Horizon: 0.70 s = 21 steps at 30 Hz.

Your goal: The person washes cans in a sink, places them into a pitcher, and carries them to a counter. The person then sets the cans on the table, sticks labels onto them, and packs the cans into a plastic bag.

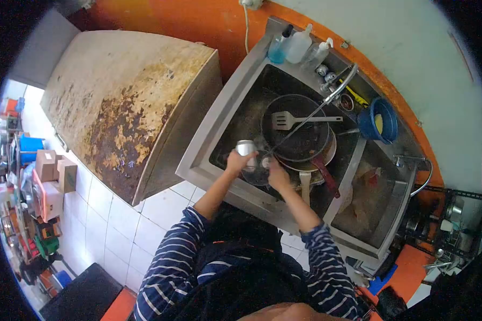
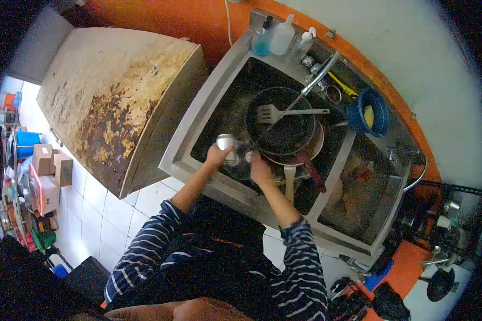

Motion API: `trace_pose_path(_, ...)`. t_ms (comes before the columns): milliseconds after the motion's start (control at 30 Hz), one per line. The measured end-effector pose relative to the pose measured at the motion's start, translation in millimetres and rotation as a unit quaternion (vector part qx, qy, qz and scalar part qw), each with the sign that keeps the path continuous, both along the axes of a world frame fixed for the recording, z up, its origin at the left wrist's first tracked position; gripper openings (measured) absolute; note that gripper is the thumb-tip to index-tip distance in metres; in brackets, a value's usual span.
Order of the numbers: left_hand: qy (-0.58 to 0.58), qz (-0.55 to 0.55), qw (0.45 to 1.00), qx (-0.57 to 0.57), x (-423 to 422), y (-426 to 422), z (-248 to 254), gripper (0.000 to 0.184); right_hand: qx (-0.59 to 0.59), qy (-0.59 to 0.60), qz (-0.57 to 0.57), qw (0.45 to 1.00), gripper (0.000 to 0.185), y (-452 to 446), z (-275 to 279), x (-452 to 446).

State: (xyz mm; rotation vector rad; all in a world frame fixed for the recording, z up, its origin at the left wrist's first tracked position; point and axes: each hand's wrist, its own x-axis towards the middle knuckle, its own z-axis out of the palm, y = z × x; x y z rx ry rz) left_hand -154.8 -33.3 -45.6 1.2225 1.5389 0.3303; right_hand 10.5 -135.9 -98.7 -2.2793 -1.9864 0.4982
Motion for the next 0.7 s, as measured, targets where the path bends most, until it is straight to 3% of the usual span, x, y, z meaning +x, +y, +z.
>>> trace_pose_path(33, 0.015, 0.023, 1.000, -0.010, -7, 2, 0, 0.071, 0.000, -0.002, -0.003, 1.000, 0.039, 6, 12, -10)
trace_pose_path(100, 0.006, 0.016, 1.000, 0.019, -20, 1, 3, 0.073, -0.210, -0.113, 0.102, 0.966, 0.047, 24, 31, -28)
trace_pose_path(133, -0.030, 0.026, 0.998, 0.042, -24, -2, 11, 0.072, -0.209, -0.112, 0.100, 0.966, 0.047, 24, 23, -28)
trace_pose_path(200, -0.016, 0.021, 0.996, 0.084, -30, -1, 37, 0.072, -0.057, -0.162, 0.116, 0.978, 0.039, 25, 6, -32)
trace_pose_path(333, 0.010, 0.013, 0.989, 0.147, -42, 1, 58, 0.076, -0.069, -0.180, 0.181, 0.964, 0.037, 24, 8, -16)
trace_pose_path(400, -0.022, 0.011, 0.988, 0.152, -49, 2, 59, 0.079, 0.014, -0.009, 0.081, 0.997, 0.042, 18, 19, -5)
trace_pose_path(433, -0.025, 0.012, 0.988, 0.153, -54, 2, 56, 0.079, 0.015, -0.013, 0.082, 0.996, 0.042, 17, 32, -2)
trace_pose_path(467, -0.057, 0.018, 0.986, 0.159, -58, 1, 53, 0.079, -0.024, 0.164, -0.015, 0.986, 0.048, 16, 45, 2)
trace_pose_path(500, -0.089, 0.023, 0.982, 0.163, -61, -1, 51, 0.079, -0.062, 0.335, -0.111, 0.933, 0.053, 13, 55, 5)
trace_pose_path(533, -0.085, 0.032, 0.981, 0.172, -62, -3, 58, 0.074, -0.001, 0.437, -0.143, 0.888, 0.041, 8, 45, 5)
trace_pose_path(567, -0.088, 0.031, 0.980, 0.174, -62, -5, 65, 0.074, 0.002, 0.435, -0.144, 0.889, 0.041, 2, 35, 6)
trace_pose_path(600, -0.111, 0.031, 0.981, 0.153, -63, -7, 76, 0.071, 0.017, 0.664, -0.277, 0.694, 0.043, 1, 46, -1)
trace_pose_path(633, -0.134, 0.031, 0.982, 0.133, -63, -8, 82, 0.068, 0.030, 0.822, -0.378, 0.424, 0.047, 3, 58, -6)
trace_pose_path(700, -0.114, 0.028, 0.982, 0.146, -63, -10, 81, 0.063, 0.058, 0.876, -0.322, 0.354, 0.045, 18, 98, -1)
